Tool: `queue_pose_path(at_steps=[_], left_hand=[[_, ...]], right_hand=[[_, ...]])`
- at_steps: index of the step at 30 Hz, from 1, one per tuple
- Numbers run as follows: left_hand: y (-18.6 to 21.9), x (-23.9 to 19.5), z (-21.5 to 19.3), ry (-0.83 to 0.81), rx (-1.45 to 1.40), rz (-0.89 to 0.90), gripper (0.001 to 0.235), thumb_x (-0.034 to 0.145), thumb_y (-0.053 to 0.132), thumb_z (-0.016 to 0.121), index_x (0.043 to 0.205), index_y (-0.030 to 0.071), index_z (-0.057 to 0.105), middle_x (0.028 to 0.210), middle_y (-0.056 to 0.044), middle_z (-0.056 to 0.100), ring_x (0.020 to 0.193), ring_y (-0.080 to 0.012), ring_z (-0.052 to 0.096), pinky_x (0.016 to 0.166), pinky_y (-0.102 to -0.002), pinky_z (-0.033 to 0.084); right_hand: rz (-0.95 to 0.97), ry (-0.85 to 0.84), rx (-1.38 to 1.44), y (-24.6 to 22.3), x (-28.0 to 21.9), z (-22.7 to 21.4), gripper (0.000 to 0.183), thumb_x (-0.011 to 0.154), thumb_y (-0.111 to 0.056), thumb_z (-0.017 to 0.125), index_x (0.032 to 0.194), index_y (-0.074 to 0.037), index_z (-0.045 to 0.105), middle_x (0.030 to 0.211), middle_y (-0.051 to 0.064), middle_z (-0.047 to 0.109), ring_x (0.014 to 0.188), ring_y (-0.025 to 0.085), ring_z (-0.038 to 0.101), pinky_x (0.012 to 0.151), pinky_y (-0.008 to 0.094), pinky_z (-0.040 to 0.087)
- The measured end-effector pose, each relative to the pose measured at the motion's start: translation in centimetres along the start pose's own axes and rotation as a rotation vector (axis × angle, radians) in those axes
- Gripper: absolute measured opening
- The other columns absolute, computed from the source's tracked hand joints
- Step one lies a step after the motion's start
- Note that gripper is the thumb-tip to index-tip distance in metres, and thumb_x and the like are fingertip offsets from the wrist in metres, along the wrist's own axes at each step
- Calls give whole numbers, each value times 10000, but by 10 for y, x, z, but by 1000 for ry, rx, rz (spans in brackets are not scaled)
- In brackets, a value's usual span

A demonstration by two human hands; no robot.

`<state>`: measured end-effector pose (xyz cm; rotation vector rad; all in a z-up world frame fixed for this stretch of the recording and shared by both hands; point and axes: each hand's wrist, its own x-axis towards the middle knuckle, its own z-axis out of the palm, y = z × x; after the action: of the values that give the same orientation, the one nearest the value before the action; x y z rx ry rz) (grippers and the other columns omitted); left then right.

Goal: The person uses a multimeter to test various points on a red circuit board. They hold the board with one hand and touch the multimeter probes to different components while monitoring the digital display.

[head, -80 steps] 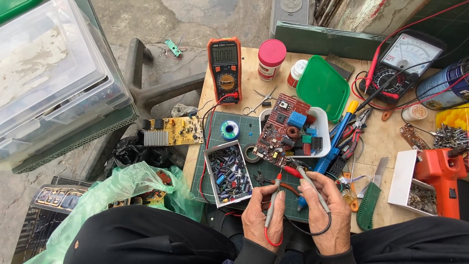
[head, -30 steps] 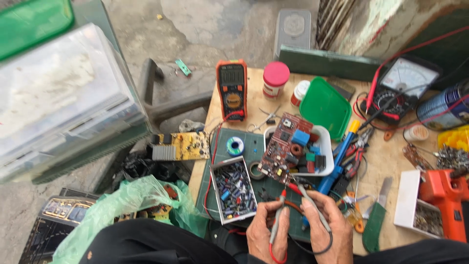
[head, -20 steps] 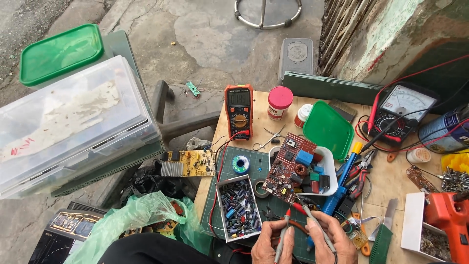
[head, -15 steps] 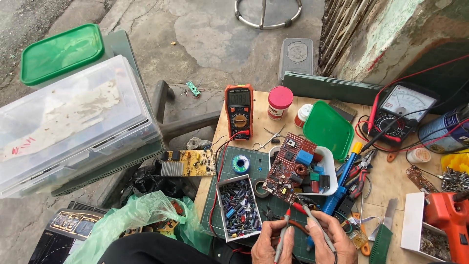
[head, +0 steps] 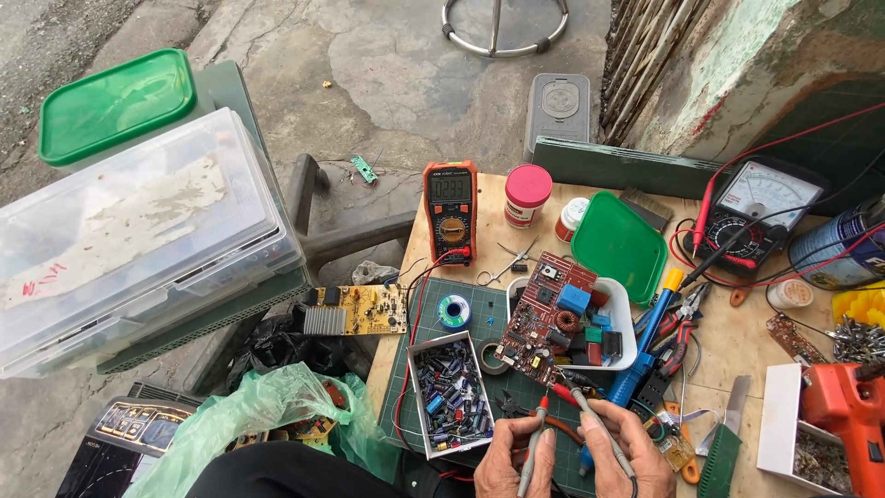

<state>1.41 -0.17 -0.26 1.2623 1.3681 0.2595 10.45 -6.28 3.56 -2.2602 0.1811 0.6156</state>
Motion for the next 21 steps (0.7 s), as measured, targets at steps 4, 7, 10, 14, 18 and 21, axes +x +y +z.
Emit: queue_pose_path(at_steps=[4,7,10,14,18,21], left_hand=[[-8,3,2,-3,3,13,209,885,476,873,1070,379,893,968,211,952,861,46,895,798,-132,721],[-4,1,0,-20,-6,26,240,898,489,866,1114,385,880,994,193,940,908,14,913,833,-166,749],[14,-6,-11,-22,22,-30,196,909,460,852,1072,365,900,874,177,910,764,37,836,753,-128,685],[-4,-3,-15,-76,-5,255,306,958,499,760,1135,257,825,894,60,876,737,-88,823,713,-282,645],[-7,-3,-13,-111,-15,289,401,962,584,707,1211,278,782,993,53,845,852,-152,847,770,-366,676],[-16,-1,-10,-92,-39,400,364,999,529,700,1223,249,760,1065,25,834,865,-186,848,771,-375,696]], right_hand=[[5,6,-13,-1,-1,0,375,984,-396,755,1332,-297,854,1214,-17,869,1225,210,786,1118,363,595],[-18,6,22,-5,-3,-2,373,990,-369,753,1335,-270,855,1202,-1,874,1247,201,783,1148,357,602],[49,-50,7,-18,-6,-9,429,965,-427,740,1378,-328,799,1364,-34,792,1362,256,708,1294,436,568],[33,-151,-5,-27,-14,-22,438,1016,-385,669,1418,-229,746,1321,29,806,1243,254,771,1143,449,637],[-98,-171,18,-14,-12,-21,490,994,-425,645,1448,-248,696,1392,2,759,1282,266,750,1174,493,663],[-163,-136,51,-9,-10,-18,434,995,-379,672,1381,-196,746,1301,40,810,1199,255,789,1061,458,687]])
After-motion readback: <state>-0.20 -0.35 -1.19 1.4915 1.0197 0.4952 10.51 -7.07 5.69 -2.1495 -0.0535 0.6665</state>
